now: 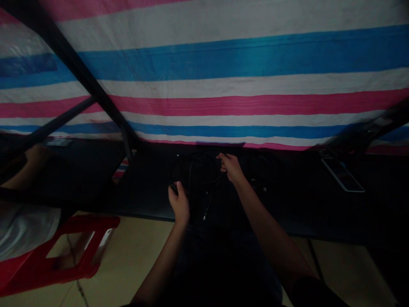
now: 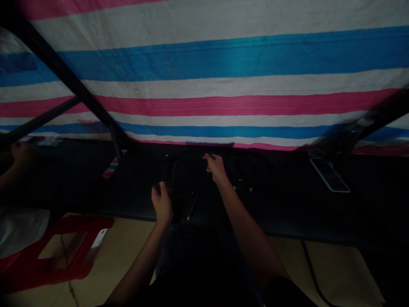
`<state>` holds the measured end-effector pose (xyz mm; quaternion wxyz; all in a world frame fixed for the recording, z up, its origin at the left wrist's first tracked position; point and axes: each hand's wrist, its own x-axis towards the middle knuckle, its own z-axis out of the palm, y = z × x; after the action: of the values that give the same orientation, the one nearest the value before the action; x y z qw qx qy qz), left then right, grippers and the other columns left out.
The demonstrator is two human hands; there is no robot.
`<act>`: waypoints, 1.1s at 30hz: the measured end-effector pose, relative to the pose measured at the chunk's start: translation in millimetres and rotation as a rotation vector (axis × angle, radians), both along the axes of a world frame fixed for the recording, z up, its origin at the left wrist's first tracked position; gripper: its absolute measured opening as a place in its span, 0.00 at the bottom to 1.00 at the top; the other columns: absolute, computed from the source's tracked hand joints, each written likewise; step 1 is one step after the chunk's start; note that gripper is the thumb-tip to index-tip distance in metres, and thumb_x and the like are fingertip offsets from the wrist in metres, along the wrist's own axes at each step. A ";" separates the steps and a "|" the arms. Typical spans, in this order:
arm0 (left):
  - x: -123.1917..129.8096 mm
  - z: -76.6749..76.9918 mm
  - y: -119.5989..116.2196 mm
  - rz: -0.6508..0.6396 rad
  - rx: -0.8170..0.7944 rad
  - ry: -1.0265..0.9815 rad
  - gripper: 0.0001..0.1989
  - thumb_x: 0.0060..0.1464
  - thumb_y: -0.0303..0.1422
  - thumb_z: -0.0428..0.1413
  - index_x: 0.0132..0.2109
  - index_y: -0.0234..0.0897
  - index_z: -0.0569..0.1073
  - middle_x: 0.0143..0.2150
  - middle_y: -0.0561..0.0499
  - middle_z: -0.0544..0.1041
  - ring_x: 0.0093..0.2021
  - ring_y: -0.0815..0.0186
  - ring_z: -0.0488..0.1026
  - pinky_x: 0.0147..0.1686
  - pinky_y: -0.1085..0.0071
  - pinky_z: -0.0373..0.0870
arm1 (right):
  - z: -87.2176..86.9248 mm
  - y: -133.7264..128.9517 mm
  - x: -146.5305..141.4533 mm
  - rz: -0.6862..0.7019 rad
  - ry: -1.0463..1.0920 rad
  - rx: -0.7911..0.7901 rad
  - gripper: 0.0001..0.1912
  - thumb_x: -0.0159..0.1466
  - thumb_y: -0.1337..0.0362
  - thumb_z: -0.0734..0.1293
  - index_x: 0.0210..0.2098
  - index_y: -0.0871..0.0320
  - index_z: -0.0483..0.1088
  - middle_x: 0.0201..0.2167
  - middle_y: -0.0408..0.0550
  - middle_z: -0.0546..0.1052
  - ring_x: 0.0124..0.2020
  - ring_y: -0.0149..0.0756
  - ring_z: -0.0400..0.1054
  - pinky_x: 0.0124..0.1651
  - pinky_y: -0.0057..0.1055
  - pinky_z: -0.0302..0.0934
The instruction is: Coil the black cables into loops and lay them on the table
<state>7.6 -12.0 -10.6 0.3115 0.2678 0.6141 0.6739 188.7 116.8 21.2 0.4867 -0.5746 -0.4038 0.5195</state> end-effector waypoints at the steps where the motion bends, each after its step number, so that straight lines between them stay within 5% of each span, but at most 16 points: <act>1: 0.4 -0.3 -1.9 0.009 0.005 0.025 0.13 0.61 0.45 0.59 0.41 0.40 0.74 0.34 0.53 0.72 0.34 0.65 0.68 0.35 0.72 0.65 | -0.5 -1.1 0.2 0.002 -0.002 0.002 0.16 0.63 0.52 0.68 0.30 0.58 0.71 0.15 0.32 0.53 0.15 0.24 0.48 0.16 0.22 0.47; 9: 0.3 0.3 -7.2 0.054 0.068 0.128 0.11 0.57 0.35 0.64 0.48 0.42 0.78 0.42 0.47 0.78 0.46 0.58 0.74 0.43 0.70 0.67 | 1.3 -13.3 -2.3 0.019 -0.144 0.137 0.17 0.64 0.49 0.66 0.31 0.57 0.73 0.16 0.37 0.62 0.16 0.29 0.55 0.17 0.25 0.49; 14: -6.8 20.2 11.0 -0.021 0.141 0.218 0.10 0.56 0.29 0.63 0.46 0.41 0.79 0.46 0.45 0.77 0.52 0.57 0.72 0.53 0.70 0.65 | 12.3 -24.0 -8.1 0.172 -0.208 0.236 0.14 0.62 0.54 0.70 0.42 0.56 0.78 0.37 0.48 0.79 0.33 0.36 0.71 0.27 0.26 0.62; 18: 1.6 41.1 24.2 -0.258 0.145 0.080 0.06 0.60 0.33 0.61 0.44 0.41 0.78 0.37 0.48 0.76 0.39 0.62 0.72 0.42 0.72 0.68 | 21.1 -27.1 -16.8 0.323 -0.237 0.280 0.18 0.65 0.54 0.69 0.50 0.55 0.78 0.43 0.50 0.80 0.39 0.38 0.73 0.39 0.31 0.68; 21: 13.1 50.7 32.2 -0.397 0.156 -0.167 0.10 0.60 0.41 0.62 0.44 0.40 0.76 0.24 0.56 0.65 0.24 0.69 0.63 0.27 0.75 0.63 | 21.1 -26.5 -19.1 0.338 -0.280 0.282 0.19 0.68 0.54 0.65 0.54 0.56 0.77 0.45 0.52 0.79 0.44 0.41 0.73 0.48 0.37 0.69; 27: 18.3 46.9 42.3 -0.392 0.182 -0.417 0.15 0.57 0.46 0.63 0.43 0.42 0.71 0.21 0.63 0.53 0.16 0.77 0.46 0.17 0.78 0.44 | -9.9 -58.4 -10.0 0.067 -0.425 0.293 0.30 0.67 0.52 0.66 0.66 0.57 0.63 0.62 0.60 0.65 0.63 0.49 0.63 0.67 0.47 0.56; 30: 12.8 39.7 42.7 -0.366 0.195 -0.509 0.15 0.56 0.44 0.64 0.43 0.42 0.71 0.20 0.64 0.50 0.15 0.77 0.45 0.16 0.79 0.43 | -30.7 -93.3 -10.3 -0.080 -0.451 0.327 0.24 0.68 0.55 0.63 0.59 0.61 0.68 0.57 0.63 0.68 0.56 0.48 0.67 0.60 0.46 0.63; 33: 6.7 32.6 41.5 -0.343 0.205 -0.665 0.12 0.58 0.39 0.64 0.42 0.42 0.71 0.19 0.65 0.49 0.15 0.78 0.43 0.16 0.79 0.42 | -41.7 -120.3 -17.2 -0.021 -0.441 0.340 0.11 0.66 0.62 0.63 0.44 0.59 0.74 0.43 0.56 0.74 0.44 0.44 0.72 0.49 0.41 0.67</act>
<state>14.3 29.4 22.1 0.5733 0.1633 0.3554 0.7200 171.4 -3.5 -20.5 0.4819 -0.5881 -0.5755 0.3013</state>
